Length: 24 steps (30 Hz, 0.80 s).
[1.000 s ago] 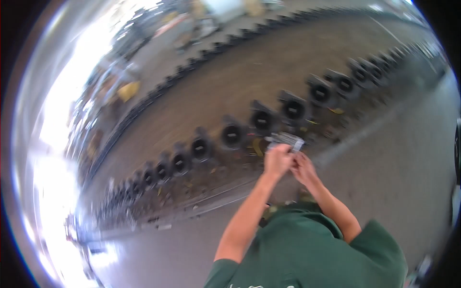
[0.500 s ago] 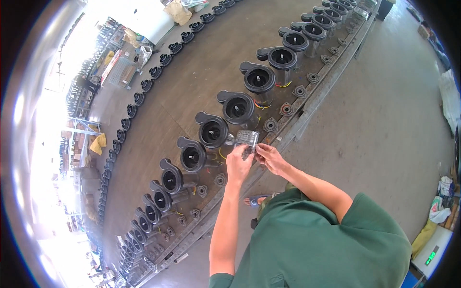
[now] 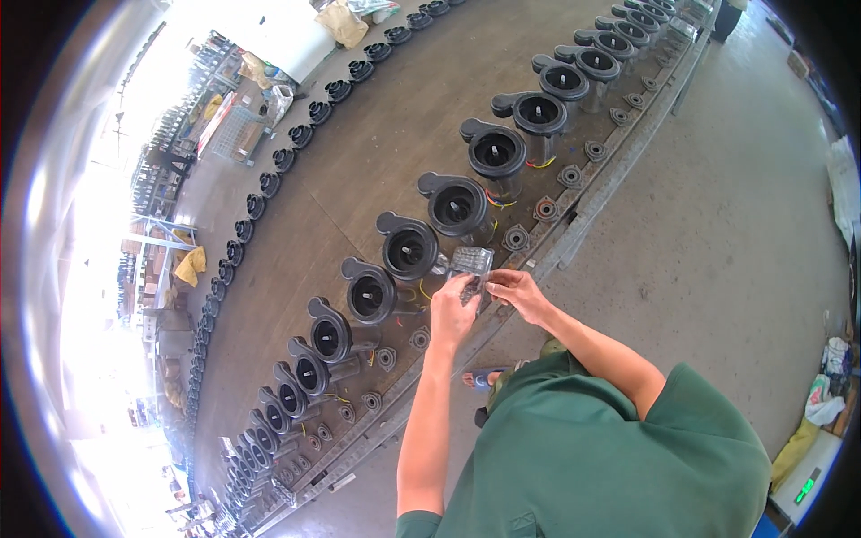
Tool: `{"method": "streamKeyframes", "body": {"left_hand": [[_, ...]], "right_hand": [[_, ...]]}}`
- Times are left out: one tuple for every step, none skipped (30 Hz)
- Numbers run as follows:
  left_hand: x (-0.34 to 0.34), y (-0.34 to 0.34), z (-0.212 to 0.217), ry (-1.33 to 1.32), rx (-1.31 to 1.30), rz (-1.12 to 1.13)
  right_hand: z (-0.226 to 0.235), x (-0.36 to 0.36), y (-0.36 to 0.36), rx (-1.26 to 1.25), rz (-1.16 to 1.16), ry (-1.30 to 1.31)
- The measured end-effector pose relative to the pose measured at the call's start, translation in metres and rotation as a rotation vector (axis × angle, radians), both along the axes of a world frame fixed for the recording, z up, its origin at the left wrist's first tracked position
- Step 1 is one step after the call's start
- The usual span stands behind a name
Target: The person places small metal components and inserts into a series of industrial housings aligned on a long workbench, taking the parts from a plastic tray by hand.
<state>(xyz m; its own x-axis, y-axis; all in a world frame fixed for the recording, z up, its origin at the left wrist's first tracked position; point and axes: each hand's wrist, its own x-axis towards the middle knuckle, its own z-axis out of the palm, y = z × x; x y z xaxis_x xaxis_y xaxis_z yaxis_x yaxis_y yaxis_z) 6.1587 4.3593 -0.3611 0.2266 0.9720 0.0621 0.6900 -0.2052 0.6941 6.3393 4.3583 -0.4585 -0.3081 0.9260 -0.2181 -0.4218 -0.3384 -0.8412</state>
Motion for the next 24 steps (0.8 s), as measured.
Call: {"method": "streamKeyframes", "body": {"left_hand": [[-0.001,-0.001,0.000,0.012,0.015,-0.007],[-0.001,-0.002,0.000,0.023,0.029,-0.014],[0.000,-0.003,0.000,0.010,0.028,-0.003],[0.000,-0.004,0.001,-0.001,0.028,0.007],[0.001,-0.005,0.001,-0.013,0.027,0.017],[0.000,-0.006,0.001,-0.023,0.015,0.020],[-0.001,-0.006,0.000,-0.034,0.004,0.022],[-0.002,-0.006,-0.001,-0.044,-0.007,0.024],[-0.003,-0.007,-0.002,-0.044,-0.013,0.017],[-0.003,-0.007,-0.002,-0.044,-0.017,0.013],[-0.004,-0.008,-0.003,-0.044,-0.022,0.010],[-0.004,-0.008,-0.003,-0.029,-0.013,0.011],[-0.003,-0.009,-0.004,-0.014,-0.003,0.012],[-0.003,-0.010,-0.004,0.001,0.008,0.013],[-0.002,-0.011,-0.005,0.010,0.011,0.014],[0.000,-0.013,-0.006,0.017,0.014,0.015],[0.001,-0.015,-0.007,0.025,0.017,0.017],[0.002,-0.017,-0.011,0.004,0.025,0.022],[0.004,-0.019,-0.013,0.011,0.022,0.029],[0.005,-0.021,-0.014,0.018,0.019,0.038],[0.007,-0.023,-0.016,0.024,0.016,0.048],[0.007,-0.023,-0.018,0.045,0.041,0.048],[0.007,-0.023,-0.020,0.062,0.040,0.056],[0.006,-0.023,-0.022,0.078,0.039,0.064]], "right_hand": [[0.002,0.002,0.000,0.001,0.018,-0.010],[0.004,0.001,-0.001,0.033,0.003,0.019],[0.007,0.000,-0.002,0.065,-0.012,0.049],[0.009,-0.001,-0.003,0.097,-0.029,0.080],[0.009,0.000,-0.003,0.128,0.001,0.031],[0.011,0.002,-0.003,0.159,0.030,-0.017],[0.012,0.004,-0.004,0.190,0.058,-0.066],[0.013,0.003,-0.004,0.202,0.041,-0.084],[0.015,0.001,-0.005,0.214,0.024,-0.102],[0.018,-0.001,-0.005,0.227,0.010,-0.120],[0.021,-0.002,-0.006,0.175,-0.010,-0.048],[0.024,-0.003,-0.007,0.123,-0.028,0.023],[0.026,-0.003,-0.007,0.072,-0.047,0.094],[0.023,-0.001,-0.006,0.067,-0.030,0.053],[0.018,0.001,-0.004,0.063,-0.012,0.013],[0.013,0.003,-0.003,0.058,0.007,-0.030],[0.009,0.003,-0.003,0.041,-0.005,-0.044],[0.005,0.003,-0.004,0.024,-0.016,-0.059],[0.003,0.002,-0.004,0.012,-0.022,-0.073],[0.001,0.002,-0.004,0.019,-0.028,-0.090],[-0.001,0.002,-0.006,0.027,-0.034,-0.107],[-0.002,0.001,-0.006,0.036,-0.037,-0.122],[-0.003,-0.001,-0.005,0.036,-0.045,-0.132],[-0.004,-0.004,-0.004,0.037,-0.053,-0.141]]}}
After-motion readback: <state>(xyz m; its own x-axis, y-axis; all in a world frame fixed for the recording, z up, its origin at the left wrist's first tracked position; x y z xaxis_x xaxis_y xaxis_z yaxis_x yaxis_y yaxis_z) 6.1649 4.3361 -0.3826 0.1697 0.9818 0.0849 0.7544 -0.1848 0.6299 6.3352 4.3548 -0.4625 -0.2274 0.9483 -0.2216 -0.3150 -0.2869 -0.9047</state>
